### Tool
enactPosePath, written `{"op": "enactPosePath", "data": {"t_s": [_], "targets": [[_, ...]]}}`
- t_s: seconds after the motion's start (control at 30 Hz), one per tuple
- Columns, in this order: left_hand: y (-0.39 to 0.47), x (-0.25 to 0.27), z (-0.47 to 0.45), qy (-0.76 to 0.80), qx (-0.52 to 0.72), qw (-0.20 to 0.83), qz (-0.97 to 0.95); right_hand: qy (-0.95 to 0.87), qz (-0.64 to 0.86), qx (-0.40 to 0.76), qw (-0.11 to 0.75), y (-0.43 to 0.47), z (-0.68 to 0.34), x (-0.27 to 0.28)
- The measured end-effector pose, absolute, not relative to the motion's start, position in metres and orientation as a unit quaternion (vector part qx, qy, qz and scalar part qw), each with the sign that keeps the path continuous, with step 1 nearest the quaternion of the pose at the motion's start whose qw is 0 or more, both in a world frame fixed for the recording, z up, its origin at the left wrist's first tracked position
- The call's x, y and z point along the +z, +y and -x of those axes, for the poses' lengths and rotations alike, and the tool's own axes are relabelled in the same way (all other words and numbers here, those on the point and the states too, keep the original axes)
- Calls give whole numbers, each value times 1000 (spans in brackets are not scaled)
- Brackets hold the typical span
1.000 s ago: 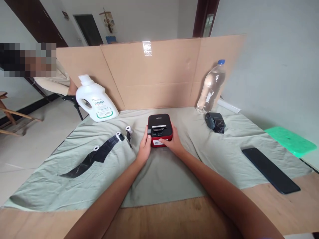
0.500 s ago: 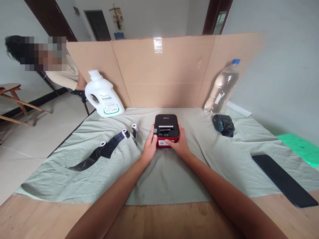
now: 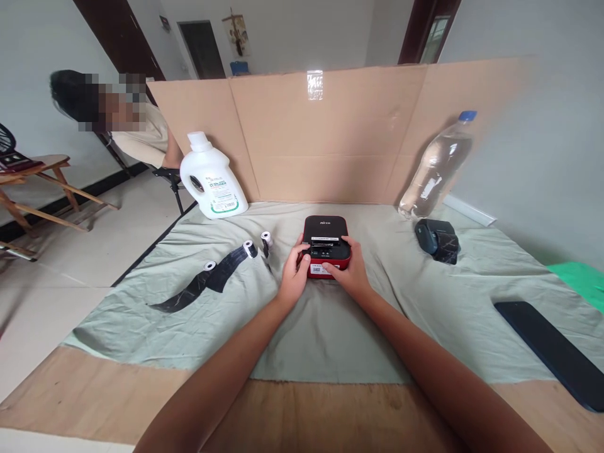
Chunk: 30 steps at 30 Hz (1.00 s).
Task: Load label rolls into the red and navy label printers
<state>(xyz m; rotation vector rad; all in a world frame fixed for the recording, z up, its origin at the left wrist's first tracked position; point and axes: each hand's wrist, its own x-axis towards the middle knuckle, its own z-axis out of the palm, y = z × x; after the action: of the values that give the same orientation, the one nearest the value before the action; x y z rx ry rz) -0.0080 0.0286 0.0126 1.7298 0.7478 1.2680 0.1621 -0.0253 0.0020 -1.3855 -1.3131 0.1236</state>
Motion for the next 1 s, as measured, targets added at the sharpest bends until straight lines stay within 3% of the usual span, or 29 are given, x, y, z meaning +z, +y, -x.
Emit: {"op": "enactPosePath", "data": {"t_s": [0.73,1.0], "targets": [[46,10,13,334,472,428,-695,-581,593,35,557,-25,-165,4],[39,7,18,286,501,433,-693,-611,606,36,509,-22,-180,39]]}}
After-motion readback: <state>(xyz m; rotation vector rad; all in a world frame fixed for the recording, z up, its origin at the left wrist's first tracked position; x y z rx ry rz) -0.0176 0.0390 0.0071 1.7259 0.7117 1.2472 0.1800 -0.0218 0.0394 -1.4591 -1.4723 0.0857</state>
